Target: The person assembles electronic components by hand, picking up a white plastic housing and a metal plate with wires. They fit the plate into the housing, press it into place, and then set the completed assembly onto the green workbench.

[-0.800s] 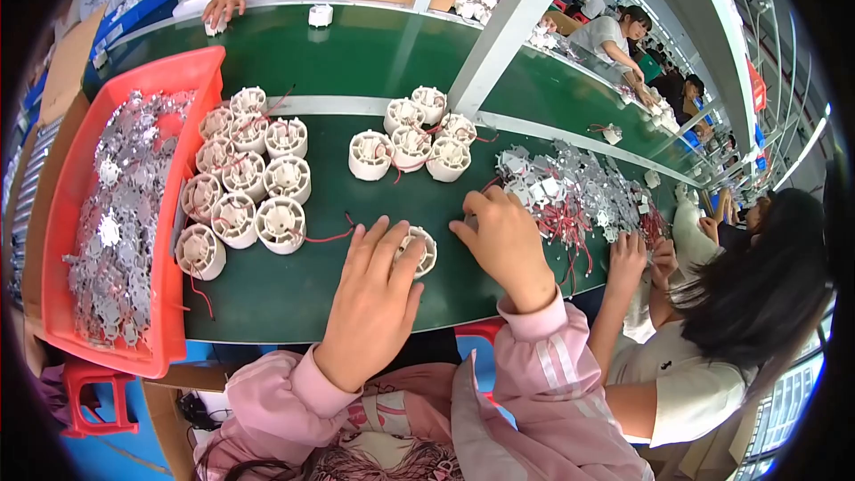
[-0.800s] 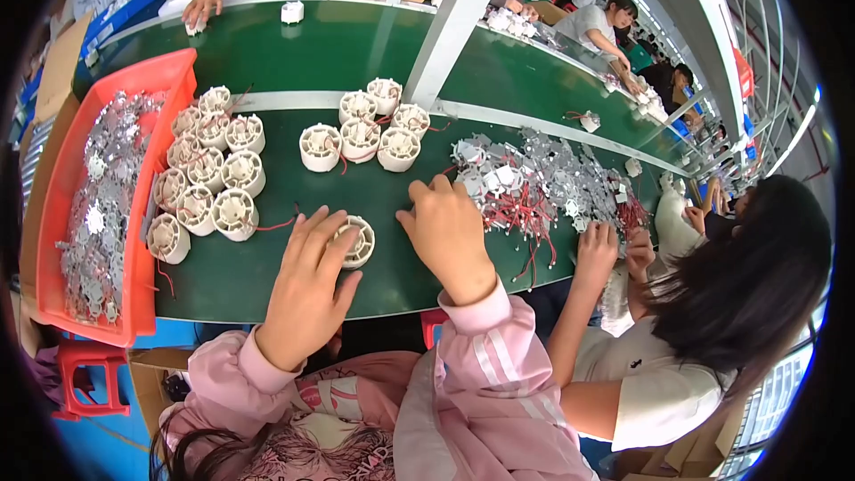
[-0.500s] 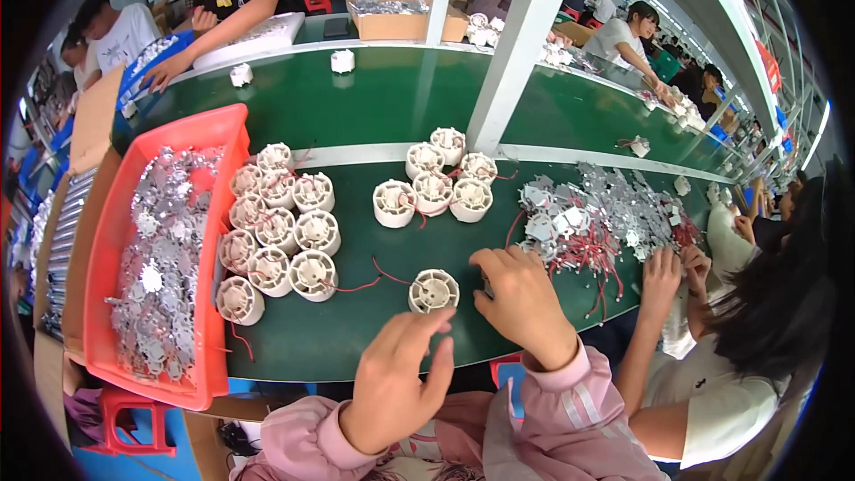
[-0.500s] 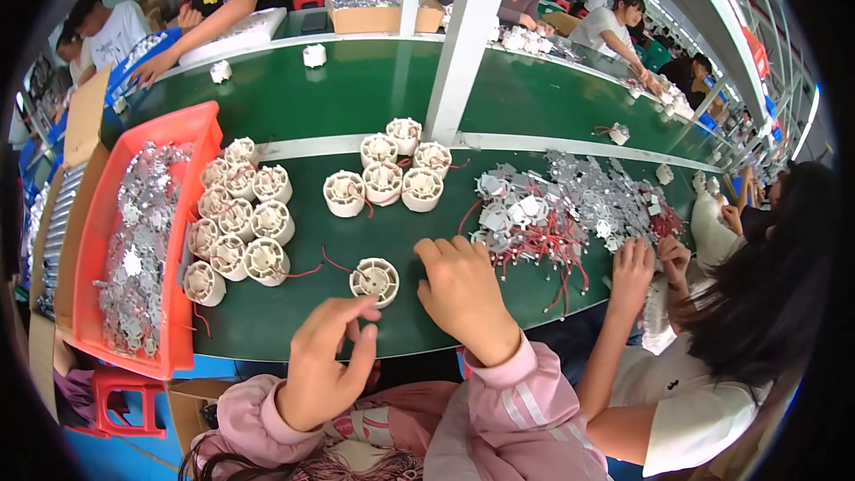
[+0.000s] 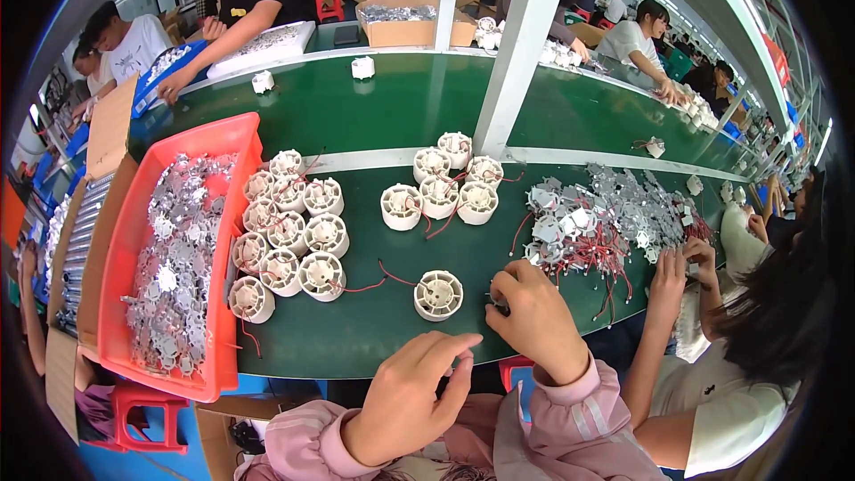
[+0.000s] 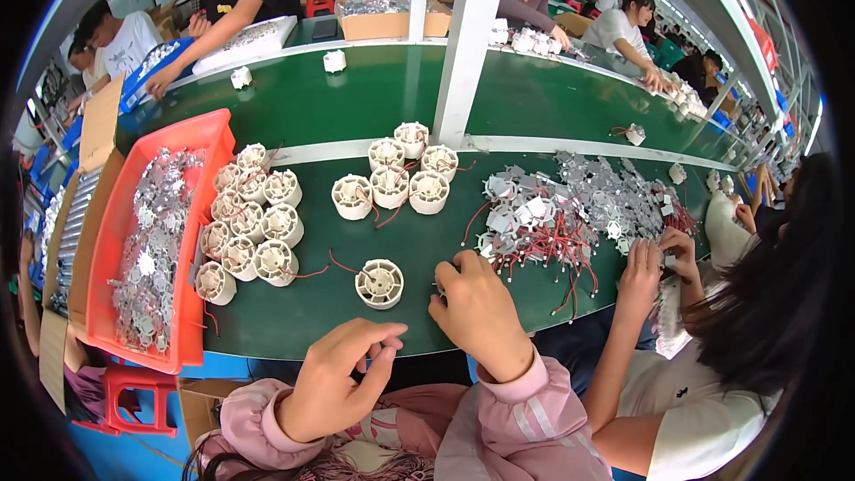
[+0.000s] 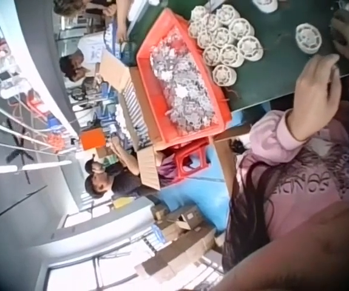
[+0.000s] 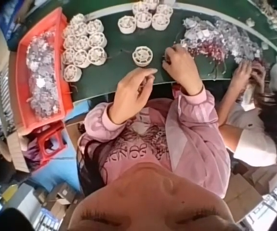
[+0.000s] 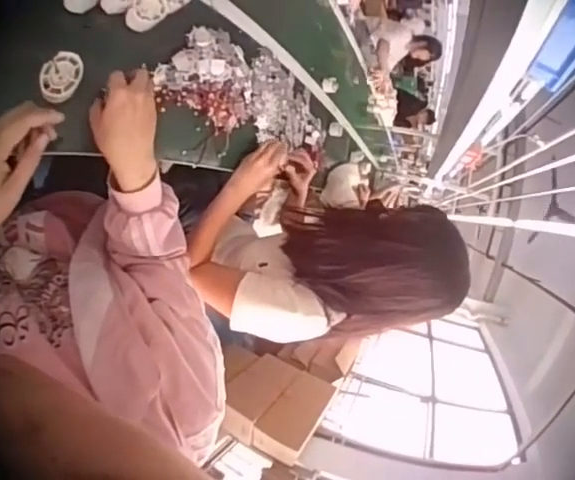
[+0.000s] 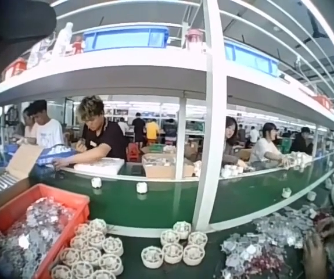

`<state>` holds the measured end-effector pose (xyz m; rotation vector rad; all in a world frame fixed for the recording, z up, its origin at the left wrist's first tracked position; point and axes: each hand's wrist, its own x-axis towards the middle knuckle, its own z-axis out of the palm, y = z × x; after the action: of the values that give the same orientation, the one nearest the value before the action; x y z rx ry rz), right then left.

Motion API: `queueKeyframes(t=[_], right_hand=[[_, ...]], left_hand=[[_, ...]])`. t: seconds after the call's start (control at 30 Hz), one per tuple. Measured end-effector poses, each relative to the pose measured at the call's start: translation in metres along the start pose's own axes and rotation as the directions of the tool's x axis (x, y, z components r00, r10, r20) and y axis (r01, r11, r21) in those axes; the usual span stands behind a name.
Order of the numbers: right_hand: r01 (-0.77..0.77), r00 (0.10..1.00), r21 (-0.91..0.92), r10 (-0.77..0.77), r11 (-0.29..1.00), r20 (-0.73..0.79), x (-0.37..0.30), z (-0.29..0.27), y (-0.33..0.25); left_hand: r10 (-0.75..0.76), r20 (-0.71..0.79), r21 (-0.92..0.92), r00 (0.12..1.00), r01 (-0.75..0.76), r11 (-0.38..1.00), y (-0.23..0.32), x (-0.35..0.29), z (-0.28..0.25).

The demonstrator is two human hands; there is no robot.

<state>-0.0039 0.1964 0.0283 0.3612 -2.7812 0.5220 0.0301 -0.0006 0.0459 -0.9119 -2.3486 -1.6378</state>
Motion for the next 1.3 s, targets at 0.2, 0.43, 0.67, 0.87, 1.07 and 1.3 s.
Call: queueKeyframes(t=[0.2,0.43,0.67,0.87,1.07,1.3], right_hand=[[-0.077,0.994,0.337,0.098,0.938,-0.044,0.006,-0.011,-0.003],[0.168,0.978,0.46,-0.09,0.872,-0.187,0.003,-0.04,-0.032],[0.2,0.963,0.583,-0.267,0.788,0.031,0.014,-0.058,-0.04],[0.249,0.963,0.405,-0.269,0.88,-0.009,0.125,-0.068,0.002],[0.121,0.928,0.002,-0.114,0.993,0.355,0.23,0.016,0.048],[0.281,0.909,-0.094,-0.233,0.955,0.345,0.206,-0.015,0.044]], left_hand=[[-0.249,0.031,-0.376,0.968,0.242,0.894,-0.005,-0.002,0.009],[-0.494,0.259,-0.878,0.83,0.416,0.238,-0.01,0.021,0.018],[-0.292,0.44,-0.898,0.849,0.414,-0.149,-0.018,0.033,0.006],[-0.403,0.279,-0.934,0.872,0.344,0.099,0.007,0.023,-0.021],[-0.464,0.187,-0.93,0.866,0.308,0.2,0.013,0.006,-0.042],[-0.548,-0.009,-0.996,0.837,0.043,0.082,0.008,-0.003,-0.047]])
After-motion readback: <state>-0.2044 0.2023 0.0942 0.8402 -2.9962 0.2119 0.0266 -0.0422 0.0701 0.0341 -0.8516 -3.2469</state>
